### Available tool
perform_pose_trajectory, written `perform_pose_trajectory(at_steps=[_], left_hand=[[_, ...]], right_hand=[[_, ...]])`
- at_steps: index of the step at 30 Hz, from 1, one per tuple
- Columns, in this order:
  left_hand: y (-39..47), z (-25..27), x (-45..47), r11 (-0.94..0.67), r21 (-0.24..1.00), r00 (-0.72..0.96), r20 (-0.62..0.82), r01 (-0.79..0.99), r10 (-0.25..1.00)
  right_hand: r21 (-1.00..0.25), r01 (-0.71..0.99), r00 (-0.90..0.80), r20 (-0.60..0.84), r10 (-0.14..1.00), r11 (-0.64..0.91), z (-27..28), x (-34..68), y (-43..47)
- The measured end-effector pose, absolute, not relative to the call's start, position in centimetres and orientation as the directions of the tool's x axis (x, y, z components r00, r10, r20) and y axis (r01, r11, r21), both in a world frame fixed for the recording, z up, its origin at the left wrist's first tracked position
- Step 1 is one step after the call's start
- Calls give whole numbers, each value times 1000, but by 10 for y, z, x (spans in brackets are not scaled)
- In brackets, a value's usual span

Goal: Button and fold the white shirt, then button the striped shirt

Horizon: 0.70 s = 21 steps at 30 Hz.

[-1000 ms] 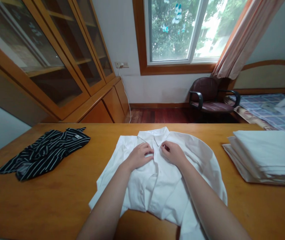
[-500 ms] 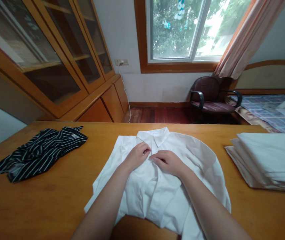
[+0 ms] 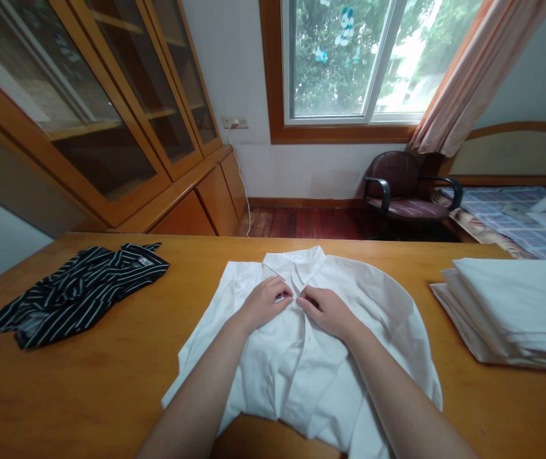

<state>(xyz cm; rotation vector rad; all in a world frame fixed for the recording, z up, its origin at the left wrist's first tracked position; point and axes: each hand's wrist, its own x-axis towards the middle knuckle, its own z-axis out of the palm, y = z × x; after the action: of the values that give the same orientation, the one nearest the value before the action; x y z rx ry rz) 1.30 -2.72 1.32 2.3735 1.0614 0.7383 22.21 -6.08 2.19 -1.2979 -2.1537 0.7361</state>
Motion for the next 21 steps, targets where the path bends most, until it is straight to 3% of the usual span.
perform_pose_trajectory(at_steps=[10, 21], left_hand=[[-27, 8, 14, -635, 539, 600, 270, 554, 753], [-29, 11, 16, -641, 521, 616, 253, 563, 746]], right_hand=[[-722, 534, -388, 253, 886, 440, 13, 222, -58], [-765, 525, -375, 186, 908, 374, 11, 222, -58]])
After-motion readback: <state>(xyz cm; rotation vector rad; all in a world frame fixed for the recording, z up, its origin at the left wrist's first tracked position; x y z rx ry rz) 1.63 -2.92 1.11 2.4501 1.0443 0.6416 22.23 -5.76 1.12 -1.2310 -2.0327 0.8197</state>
